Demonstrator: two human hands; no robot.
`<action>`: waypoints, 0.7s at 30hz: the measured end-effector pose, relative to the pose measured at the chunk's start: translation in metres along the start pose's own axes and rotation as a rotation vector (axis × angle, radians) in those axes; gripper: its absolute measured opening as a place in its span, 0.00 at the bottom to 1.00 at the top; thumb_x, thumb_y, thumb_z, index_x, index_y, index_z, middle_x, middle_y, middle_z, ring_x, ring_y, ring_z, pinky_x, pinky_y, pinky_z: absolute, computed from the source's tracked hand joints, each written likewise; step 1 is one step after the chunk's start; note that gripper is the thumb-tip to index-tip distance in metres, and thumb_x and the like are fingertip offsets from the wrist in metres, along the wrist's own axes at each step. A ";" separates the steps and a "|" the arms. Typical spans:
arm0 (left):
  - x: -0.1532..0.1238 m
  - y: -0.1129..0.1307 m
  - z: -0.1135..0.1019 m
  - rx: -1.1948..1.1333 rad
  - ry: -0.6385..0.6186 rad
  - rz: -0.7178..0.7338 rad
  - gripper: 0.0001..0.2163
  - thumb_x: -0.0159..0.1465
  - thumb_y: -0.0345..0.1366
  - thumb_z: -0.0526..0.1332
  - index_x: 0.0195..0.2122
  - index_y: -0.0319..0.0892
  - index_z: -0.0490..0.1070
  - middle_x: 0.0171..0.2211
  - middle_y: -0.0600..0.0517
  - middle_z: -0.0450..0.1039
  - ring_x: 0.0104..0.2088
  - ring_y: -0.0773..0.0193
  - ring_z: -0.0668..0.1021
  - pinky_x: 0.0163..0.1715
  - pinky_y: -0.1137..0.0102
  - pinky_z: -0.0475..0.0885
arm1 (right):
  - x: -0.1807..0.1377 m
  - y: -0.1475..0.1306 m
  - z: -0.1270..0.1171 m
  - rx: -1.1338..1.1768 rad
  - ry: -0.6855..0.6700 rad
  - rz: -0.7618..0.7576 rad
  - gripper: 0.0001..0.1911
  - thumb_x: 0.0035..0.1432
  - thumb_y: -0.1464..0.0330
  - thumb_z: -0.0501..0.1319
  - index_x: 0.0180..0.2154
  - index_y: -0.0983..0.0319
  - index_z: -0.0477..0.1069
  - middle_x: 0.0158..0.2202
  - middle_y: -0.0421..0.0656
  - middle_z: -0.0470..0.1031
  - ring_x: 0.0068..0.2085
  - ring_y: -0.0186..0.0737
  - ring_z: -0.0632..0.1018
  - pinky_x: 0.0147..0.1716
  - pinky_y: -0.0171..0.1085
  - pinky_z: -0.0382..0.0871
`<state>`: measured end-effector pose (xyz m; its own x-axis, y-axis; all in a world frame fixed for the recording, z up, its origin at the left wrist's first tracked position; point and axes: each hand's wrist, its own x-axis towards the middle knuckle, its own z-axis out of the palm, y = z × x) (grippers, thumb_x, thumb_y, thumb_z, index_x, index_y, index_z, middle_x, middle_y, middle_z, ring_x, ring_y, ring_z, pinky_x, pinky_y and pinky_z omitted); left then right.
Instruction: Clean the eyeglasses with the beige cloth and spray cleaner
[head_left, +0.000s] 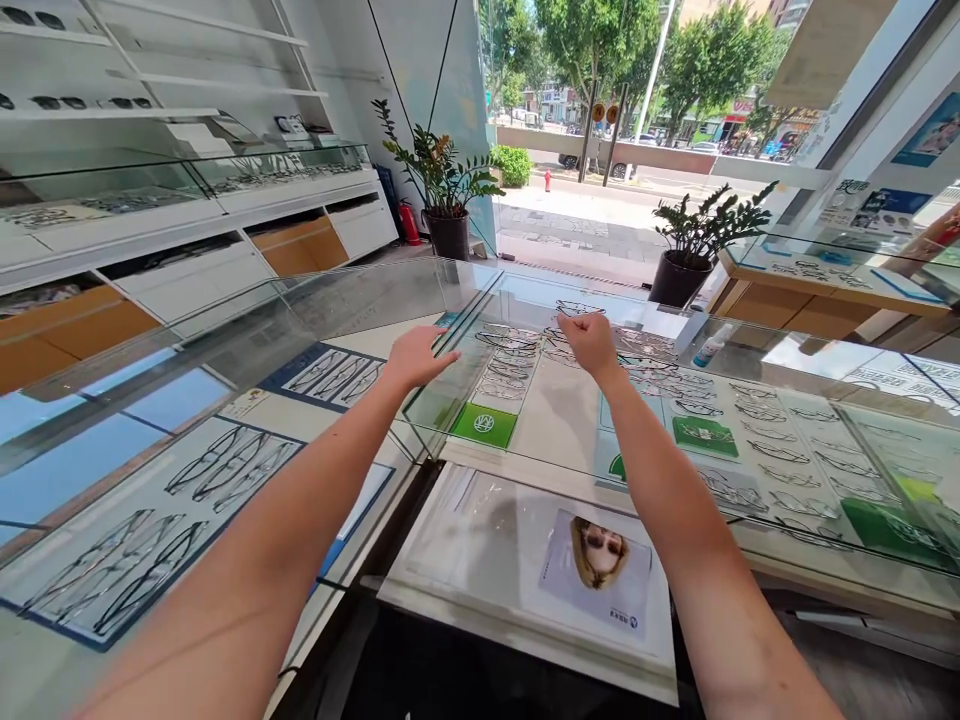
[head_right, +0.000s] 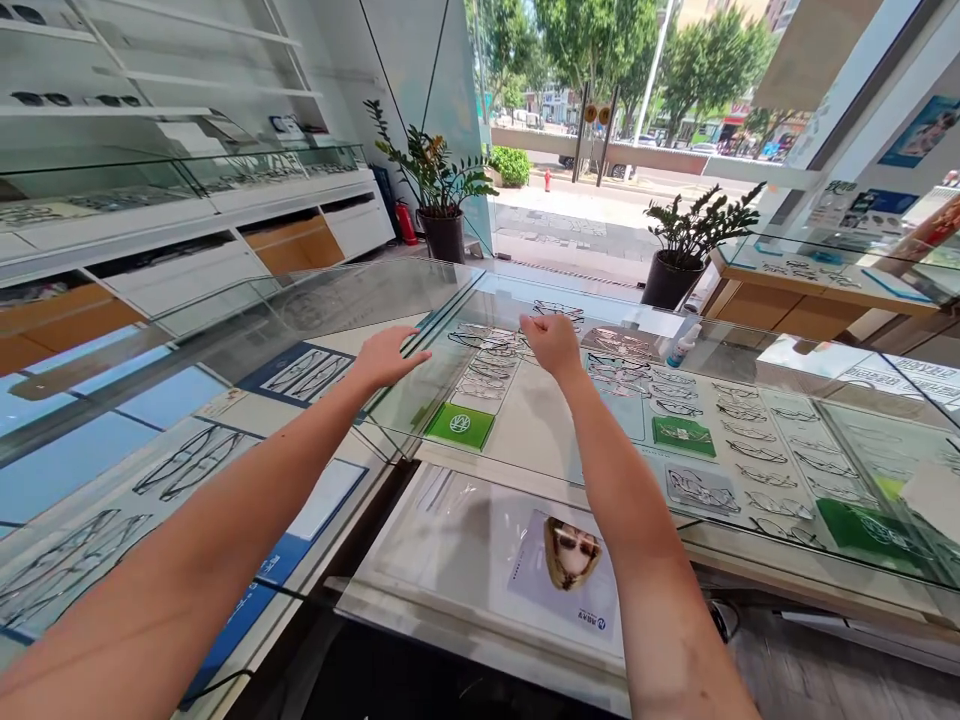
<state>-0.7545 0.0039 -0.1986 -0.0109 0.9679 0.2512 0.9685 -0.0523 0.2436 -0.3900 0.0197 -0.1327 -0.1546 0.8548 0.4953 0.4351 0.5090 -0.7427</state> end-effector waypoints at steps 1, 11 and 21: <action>-0.002 0.004 -0.004 -0.056 0.075 0.005 0.26 0.67 0.51 0.62 0.59 0.39 0.76 0.62 0.37 0.77 0.63 0.44 0.76 0.64 0.56 0.69 | 0.004 0.005 -0.005 0.030 0.020 0.015 0.30 0.68 0.57 0.58 0.21 0.55 0.42 0.21 0.33 0.40 0.26 0.34 0.47 0.29 0.39 0.49; -0.146 0.212 -0.078 -0.727 -0.825 0.621 0.07 0.69 0.39 0.66 0.35 0.43 0.74 0.27 0.57 0.73 0.27 0.69 0.73 0.30 0.73 0.67 | 0.014 0.030 -0.027 0.071 0.181 0.069 0.31 0.70 0.61 0.60 0.19 0.55 0.44 0.20 0.32 0.41 0.25 0.34 0.47 0.27 0.40 0.48; -0.146 0.156 0.086 -0.115 -0.502 0.567 0.11 0.75 0.35 0.58 0.36 0.41 0.78 0.38 0.46 0.81 0.40 0.58 0.80 0.41 0.67 0.70 | 0.011 0.028 -0.026 -0.083 0.204 0.065 0.31 0.70 0.64 0.59 0.19 0.54 0.43 0.20 0.33 0.40 0.25 0.35 0.48 0.28 0.41 0.47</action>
<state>-0.5803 -0.1248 -0.2779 0.6215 0.7791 -0.0823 0.7594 -0.5733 0.3075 -0.3563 0.0410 -0.1361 0.0554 0.8433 0.5345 0.5110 0.4360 -0.7408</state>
